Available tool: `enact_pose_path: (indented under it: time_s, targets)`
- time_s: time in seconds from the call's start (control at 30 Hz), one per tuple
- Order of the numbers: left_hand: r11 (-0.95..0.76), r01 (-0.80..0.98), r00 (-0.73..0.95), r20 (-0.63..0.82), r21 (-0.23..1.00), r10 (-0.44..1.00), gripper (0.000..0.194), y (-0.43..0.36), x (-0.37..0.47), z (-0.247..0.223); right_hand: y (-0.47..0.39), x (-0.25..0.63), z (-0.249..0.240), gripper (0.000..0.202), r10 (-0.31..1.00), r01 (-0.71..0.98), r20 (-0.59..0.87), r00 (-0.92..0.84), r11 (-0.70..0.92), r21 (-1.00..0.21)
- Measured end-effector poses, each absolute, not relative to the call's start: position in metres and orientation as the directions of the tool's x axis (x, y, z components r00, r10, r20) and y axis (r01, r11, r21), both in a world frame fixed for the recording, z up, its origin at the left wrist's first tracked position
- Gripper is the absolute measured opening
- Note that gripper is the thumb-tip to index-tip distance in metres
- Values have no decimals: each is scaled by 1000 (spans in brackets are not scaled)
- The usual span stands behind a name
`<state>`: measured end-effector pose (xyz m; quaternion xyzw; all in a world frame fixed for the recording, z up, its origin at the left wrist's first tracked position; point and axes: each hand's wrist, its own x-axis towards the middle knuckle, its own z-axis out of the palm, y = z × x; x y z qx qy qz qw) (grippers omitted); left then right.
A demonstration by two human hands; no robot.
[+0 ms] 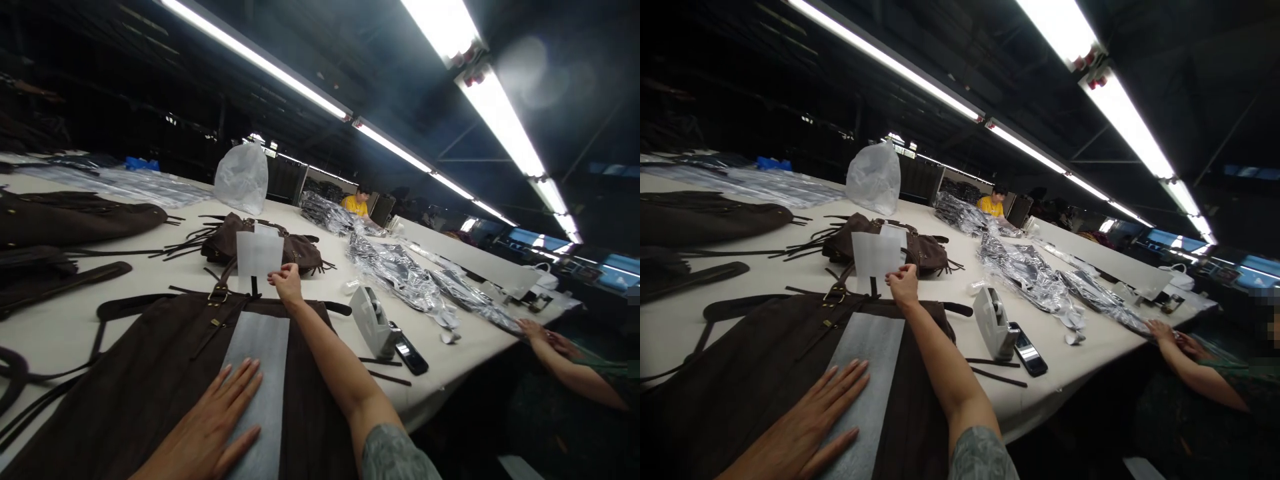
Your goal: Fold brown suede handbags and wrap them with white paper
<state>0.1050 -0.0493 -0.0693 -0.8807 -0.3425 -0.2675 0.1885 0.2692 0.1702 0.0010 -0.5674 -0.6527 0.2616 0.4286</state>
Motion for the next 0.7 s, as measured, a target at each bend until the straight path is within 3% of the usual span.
enact_pose_path:
  time_s: [0.13,0.33,0.53,0.7]
  targets:
    - [-704,688,625,636,-175,453,86,-48,105,-68,173,250,-20,39,946,542,225,-236,320,-777]
    - [-718,686,618,619,-123,484,91,-49,104,-65,179,261,-37,21,902,540,198,-383,392,-745]
    - [-710,675,630,659,-200,412,90,-45,103,-70,178,282,-44,6,938,519,231,-259,337,-786]
    - [-680,687,615,703,-256,357,84,-36,104,-94,191,285,-52,17,979,412,204,-24,195,-890]
